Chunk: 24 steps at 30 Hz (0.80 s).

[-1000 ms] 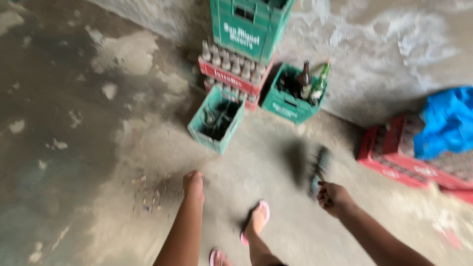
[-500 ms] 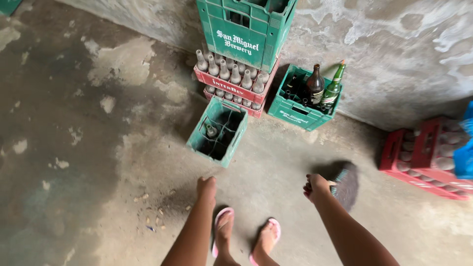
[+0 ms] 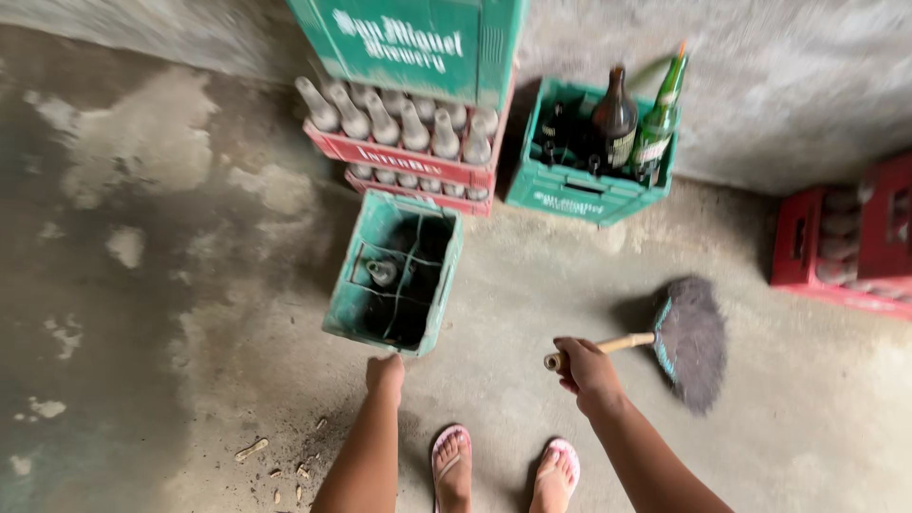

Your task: The person sweeps debris into a pile by hand using a small brush and then moves several plastic crates to a shelf before placing a blue cloth on the shelf.

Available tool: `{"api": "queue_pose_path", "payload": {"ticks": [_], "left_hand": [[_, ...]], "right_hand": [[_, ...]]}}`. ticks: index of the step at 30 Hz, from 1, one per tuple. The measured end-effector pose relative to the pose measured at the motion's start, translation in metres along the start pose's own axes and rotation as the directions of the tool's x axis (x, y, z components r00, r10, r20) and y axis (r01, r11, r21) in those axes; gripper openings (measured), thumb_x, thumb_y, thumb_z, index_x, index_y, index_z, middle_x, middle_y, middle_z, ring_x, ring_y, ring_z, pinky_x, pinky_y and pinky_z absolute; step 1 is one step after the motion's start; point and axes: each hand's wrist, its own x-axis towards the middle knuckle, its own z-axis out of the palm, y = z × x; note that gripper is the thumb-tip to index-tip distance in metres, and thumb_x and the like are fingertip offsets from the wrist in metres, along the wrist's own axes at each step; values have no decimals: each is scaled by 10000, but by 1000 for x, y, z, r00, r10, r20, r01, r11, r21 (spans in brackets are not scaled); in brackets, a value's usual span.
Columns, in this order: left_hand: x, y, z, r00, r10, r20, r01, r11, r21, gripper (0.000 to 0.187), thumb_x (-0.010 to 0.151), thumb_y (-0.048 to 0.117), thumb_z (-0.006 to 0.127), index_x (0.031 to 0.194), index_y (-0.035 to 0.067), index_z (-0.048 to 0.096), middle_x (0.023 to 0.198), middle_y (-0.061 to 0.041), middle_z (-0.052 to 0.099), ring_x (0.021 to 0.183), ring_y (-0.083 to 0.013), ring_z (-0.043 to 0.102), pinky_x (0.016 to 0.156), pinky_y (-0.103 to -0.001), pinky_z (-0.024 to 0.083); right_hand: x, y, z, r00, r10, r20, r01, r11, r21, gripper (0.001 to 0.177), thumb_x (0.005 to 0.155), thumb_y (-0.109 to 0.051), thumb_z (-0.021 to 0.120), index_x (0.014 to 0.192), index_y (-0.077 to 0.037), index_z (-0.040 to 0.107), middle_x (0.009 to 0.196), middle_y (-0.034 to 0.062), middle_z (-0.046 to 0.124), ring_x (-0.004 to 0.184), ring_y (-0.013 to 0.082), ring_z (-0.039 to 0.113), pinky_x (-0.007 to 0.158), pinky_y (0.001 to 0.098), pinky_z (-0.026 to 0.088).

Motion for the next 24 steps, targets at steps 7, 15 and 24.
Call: {"api": "queue_pose_path", "payload": {"ticks": [7, 15, 24], "left_hand": [[77, 0, 29, 958, -253, 138, 288, 821, -493, 538, 955, 213, 700, 1422, 61, 480, 1430, -140, 515, 1238, -368, 526, 1031, -514, 499], [97, -2, 29, 943, -187, 275, 320, 733, -600, 354, 942, 131, 722, 1260, 19, 615, 1326, -150, 617, 1190, -300, 618, 1034, -443, 555], [70, 46, 24, 955, -265, 134, 285, 693, -662, 465, 905, -67, 606, 1352, -19, 488, 1349, -208, 552, 1200, -413, 603, 941, -699, 543]], "right_hand": [[-7, -2, 18, 997, -42, 60, 38, 997, 64, 218, 954, -216, 625, 1105, -95, 726, 791, 21, 646, 692, 112, 556, 658, 301, 469], [-19, 3, 16, 1000, -1, 27, -1, 998, 70, 229, 948, -184, 617, 1152, -111, 695, 811, 31, 659, 725, 111, 597, 697, 294, 485], [-29, -2, -5, 994, -58, -95, 73, 985, 158, 247, 955, -136, 577, 1165, -82, 695, 777, 30, 573, 670, 124, 546, 638, 293, 471]]}}
